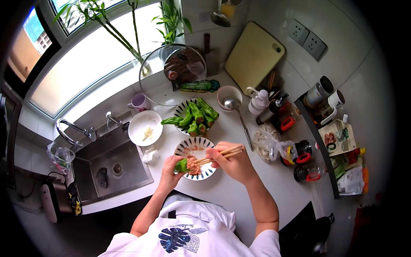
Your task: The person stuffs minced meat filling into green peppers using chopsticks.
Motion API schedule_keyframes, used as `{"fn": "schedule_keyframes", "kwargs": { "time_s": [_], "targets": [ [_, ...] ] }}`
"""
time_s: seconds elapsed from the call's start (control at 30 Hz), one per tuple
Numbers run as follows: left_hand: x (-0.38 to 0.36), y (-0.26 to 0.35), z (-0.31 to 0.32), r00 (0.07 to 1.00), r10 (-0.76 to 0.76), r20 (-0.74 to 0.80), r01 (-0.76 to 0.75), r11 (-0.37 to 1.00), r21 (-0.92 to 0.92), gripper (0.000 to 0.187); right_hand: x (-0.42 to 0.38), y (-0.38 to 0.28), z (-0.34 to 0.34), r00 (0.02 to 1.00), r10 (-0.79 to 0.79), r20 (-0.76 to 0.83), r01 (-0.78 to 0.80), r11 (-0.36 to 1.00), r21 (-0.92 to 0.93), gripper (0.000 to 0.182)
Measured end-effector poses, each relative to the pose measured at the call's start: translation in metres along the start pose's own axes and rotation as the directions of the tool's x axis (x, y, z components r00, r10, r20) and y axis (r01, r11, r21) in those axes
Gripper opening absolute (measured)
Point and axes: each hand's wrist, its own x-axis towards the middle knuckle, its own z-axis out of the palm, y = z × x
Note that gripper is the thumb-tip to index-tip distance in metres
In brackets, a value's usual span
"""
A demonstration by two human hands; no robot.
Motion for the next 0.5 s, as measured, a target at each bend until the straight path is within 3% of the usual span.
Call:
{"fn": "schedule_keyframes", "kwargs": {
  "time_s": [0.17,0.4,0.5],
  "targets": [
    [0.003,0.010,0.004,0.998,0.048,0.041,-0.044,0.995,-0.088,0.057,0.011,0.006,0.013,0.989,0.143,0.044,-0.146,0.987,0.068,0.029],
    [-0.003,0.003,0.012,0.998,0.010,0.060,0.005,0.970,-0.243,0.057,0.015,0.007,0.021,0.980,0.175,0.092,-0.182,0.980,0.081,0.030],
    [-0.006,-0.002,0.016,0.998,0.018,0.059,0.000,0.958,-0.288,0.058,0.013,-0.007,0.015,0.983,0.148,0.105,-0.145,0.989,-0.043,0.029]
  ]
}}
